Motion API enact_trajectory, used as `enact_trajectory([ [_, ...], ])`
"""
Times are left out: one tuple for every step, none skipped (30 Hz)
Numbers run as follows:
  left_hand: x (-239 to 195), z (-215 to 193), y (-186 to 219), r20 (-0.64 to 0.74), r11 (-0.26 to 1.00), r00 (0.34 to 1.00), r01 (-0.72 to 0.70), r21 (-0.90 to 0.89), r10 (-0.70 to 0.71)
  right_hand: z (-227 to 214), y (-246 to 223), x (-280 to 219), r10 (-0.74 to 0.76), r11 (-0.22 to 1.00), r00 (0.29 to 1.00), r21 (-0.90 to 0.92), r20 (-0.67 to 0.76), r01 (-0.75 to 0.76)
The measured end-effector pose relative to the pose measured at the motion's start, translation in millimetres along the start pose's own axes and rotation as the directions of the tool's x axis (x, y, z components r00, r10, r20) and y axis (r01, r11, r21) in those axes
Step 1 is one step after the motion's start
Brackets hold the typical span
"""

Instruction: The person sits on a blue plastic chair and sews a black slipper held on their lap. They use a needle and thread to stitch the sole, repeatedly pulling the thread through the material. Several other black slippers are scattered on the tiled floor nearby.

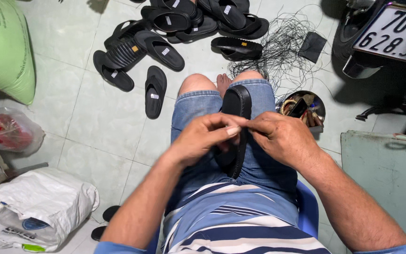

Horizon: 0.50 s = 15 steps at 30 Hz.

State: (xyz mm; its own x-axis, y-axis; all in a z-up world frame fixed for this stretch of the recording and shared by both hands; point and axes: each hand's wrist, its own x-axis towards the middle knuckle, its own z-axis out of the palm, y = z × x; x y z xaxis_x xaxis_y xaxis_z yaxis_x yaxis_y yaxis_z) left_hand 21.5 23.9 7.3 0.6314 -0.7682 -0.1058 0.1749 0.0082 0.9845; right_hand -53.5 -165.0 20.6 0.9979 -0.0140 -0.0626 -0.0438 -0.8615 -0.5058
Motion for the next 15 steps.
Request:
enact_trajectory([
  [4, 10, -10, -0.055, 0.978, 0.992, 0.100, -0.183, -0.111, -1, 0, 0, 0.000, 1.000, 1.000, 0.016, 0.013, 0.000],
  [7, 19, -20, -0.089, 0.913, 0.969, 0.183, -0.364, -0.230, -1, 1, 0, -0.001, 1.000, 1.000, 0.032, 0.027, 0.000],
  [9, 14, -20, -0.085, 0.912, 0.969, 0.187, -0.365, -0.233, -1, 3, -1, 0.004, 0.999, 1.000, 0.032, 0.028, -0.005],
  [10, 8, -19, -0.205, 0.987, 0.976, 0.099, 0.123, -0.073, -1, 4, -2, 0.015, 0.999, 1.000, 0.046, 0.025, -0.016],
  [10, 2, -18, -0.235, 0.806, 0.964, 0.036, 0.591, 0.129, 0, 6, -3, 0.019, 0.998, 1.000, 0.062, 0.023, -0.020],
  [10, 3, -12, -0.237, 0.806, 0.963, 0.039, 0.591, 0.127, 0, 6, -4, 0.017, 0.998, 1.000, 0.064, 0.024, -0.019],
  [11, 3, -6, -0.185, 0.780, 0.983, 0.104, 0.617, 0.015, -1, 5, -3, 0.017, 0.998, 1.000, 0.066, 0.025, -0.019],
  [12, 4, 0, -0.136, 0.747, 0.986, 0.165, 0.644, -0.101, -1, 4, -2, 0.017, 0.998, 0.999, 0.067, 0.027, -0.019],
  [13, 5, 4, -0.135, 0.746, 0.985, 0.167, 0.645, -0.104, 0, 3, -2, 0.019, 0.997, 0.999, 0.070, 0.027, -0.021],
  [14, 7, 8, -0.082, 0.756, 0.987, 0.159, 0.636, -0.138, 0, 2, -3, 0.017, 0.998, 1.000, 0.068, 0.004, -0.017],
  [16, 10, 13, -0.025, 0.766, 0.985, 0.147, 0.626, -0.169, 1, 1, -4, 0.015, 0.998, 1.000, 0.064, -0.023, -0.013],
  [16, 9, 15, -0.022, 0.764, 0.985, 0.145, 0.628, -0.169, 1, 3, -4, 0.017, 0.998, 0.999, 0.065, -0.027, -0.016],
  [16, 8, 18, -0.023, 0.831, 0.986, 0.150, 0.536, -0.163, 2, 4, -5, 0.012, 0.999, 1.000, 0.047, -0.008, -0.011],
  [16, 7, 21, -0.025, 0.887, 0.987, 0.153, 0.436, -0.158, 3, 5, -5, 0.007, 1.000, 1.000, 0.029, 0.010, -0.007],
  [15, 6, 19, -0.025, 0.886, 0.987, 0.153, 0.437, -0.158, 3, 6, -6, 0.007, 1.000, 1.000, 0.030, 0.009, -0.007],
])
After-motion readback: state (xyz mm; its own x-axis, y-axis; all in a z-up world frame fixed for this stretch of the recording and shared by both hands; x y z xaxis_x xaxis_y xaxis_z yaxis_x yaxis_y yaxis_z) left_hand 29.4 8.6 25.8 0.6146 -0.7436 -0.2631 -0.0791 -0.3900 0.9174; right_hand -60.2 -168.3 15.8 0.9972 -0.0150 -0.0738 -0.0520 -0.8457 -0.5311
